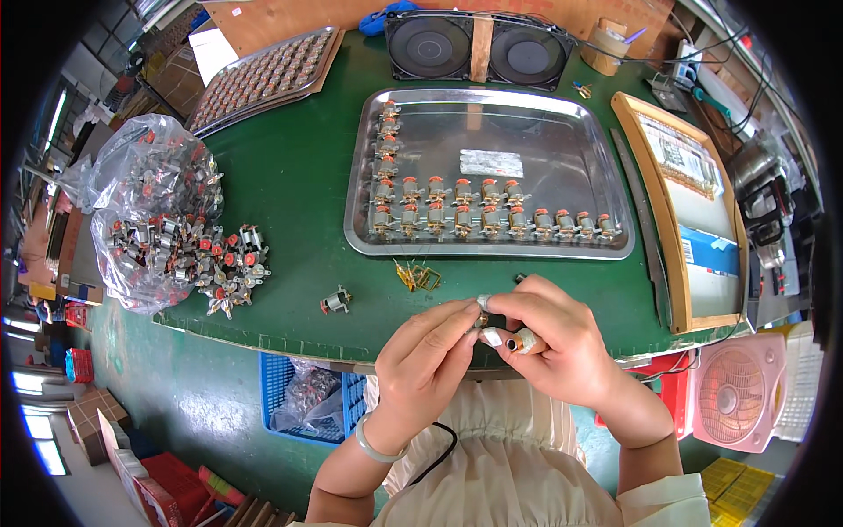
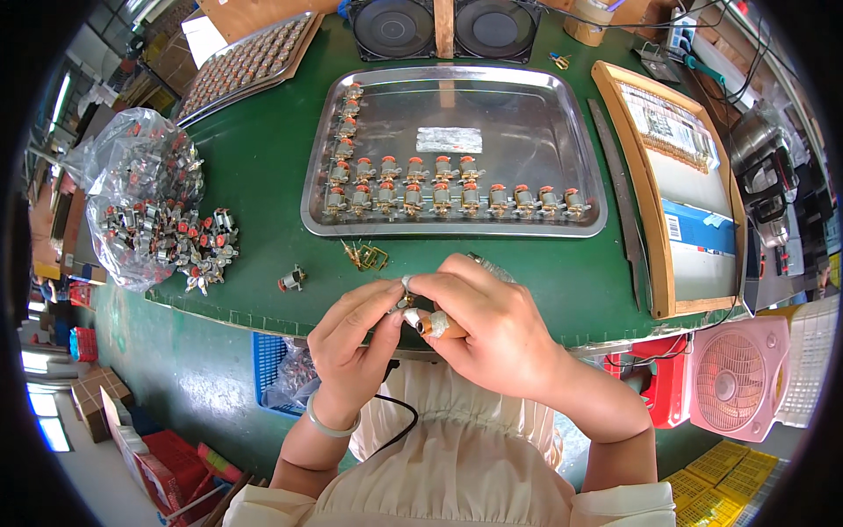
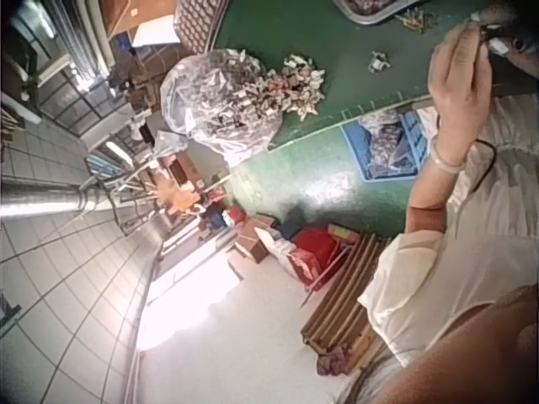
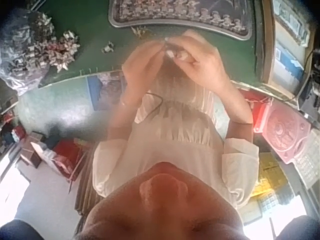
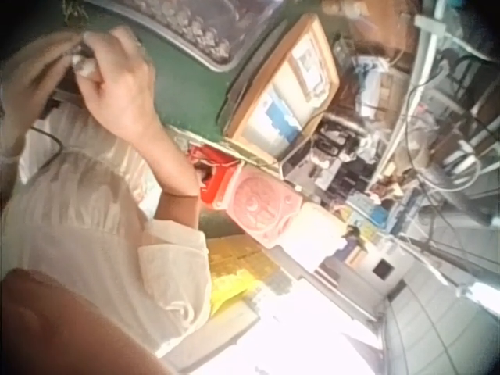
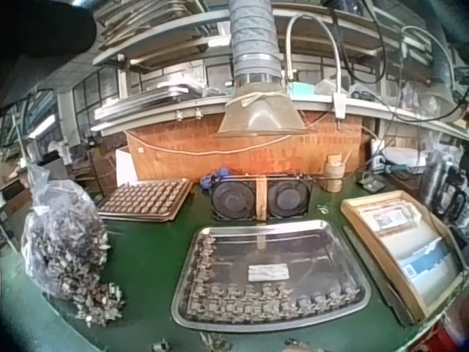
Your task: Manually assemble electronic components by attaching small metal parts using a tool.
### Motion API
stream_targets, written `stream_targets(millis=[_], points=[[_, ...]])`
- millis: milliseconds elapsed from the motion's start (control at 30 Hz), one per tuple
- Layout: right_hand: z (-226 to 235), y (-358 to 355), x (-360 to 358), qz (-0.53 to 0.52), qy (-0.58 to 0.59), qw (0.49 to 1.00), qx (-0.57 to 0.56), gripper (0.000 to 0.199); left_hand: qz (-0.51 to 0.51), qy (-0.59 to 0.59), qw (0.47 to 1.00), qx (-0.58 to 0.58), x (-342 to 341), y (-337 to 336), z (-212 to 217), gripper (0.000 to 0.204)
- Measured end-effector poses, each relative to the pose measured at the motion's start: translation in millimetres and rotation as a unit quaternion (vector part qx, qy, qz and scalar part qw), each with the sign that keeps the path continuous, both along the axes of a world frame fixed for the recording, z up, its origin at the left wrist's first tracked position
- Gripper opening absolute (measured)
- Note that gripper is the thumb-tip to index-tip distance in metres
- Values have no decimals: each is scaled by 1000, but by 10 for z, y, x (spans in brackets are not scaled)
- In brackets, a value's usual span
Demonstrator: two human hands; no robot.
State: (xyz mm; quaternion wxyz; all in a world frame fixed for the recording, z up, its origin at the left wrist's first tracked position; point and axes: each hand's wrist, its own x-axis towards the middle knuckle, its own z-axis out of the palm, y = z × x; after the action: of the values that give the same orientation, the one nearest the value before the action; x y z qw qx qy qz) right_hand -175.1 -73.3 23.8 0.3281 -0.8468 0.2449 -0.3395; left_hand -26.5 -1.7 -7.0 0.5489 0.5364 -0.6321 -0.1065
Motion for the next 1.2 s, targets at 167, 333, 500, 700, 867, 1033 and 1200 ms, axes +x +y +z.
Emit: stream_targets(millis=[167, 333, 500, 700, 867, 1033, 1200], points=[[-27, -22, -21, 3, 2, 1000, -16, 32, -21, 34, 999, -9, -4, -24, -23, 25], [0, -45, -60, 0, 11, 1000, -16, 33, -24, 42, 999, 1, -5, -44, -30, 23], [124, -252, -323, -62, 72, 995, -20, 35, -40, 125, 990, 48, 18, -17, -69, 21], [32, -246, -522, -133, 262, 956, 6, 31, -134, 427, 879, 164, 38, -6, -91, 21], [-97, -271, -509, -109, 193, 975, -15, 30, -170, 471, 844, 193, 44, -40, -75, 20], [138, -239, -490, -51, 52, 996, 45, 39, -167, 447, 858, 190, 49, -32, -98, 20], [385, -184, -367, 35, 40, 998, -16, 39, -141, 304, 927, 171, 71, -42, -57, 19]])
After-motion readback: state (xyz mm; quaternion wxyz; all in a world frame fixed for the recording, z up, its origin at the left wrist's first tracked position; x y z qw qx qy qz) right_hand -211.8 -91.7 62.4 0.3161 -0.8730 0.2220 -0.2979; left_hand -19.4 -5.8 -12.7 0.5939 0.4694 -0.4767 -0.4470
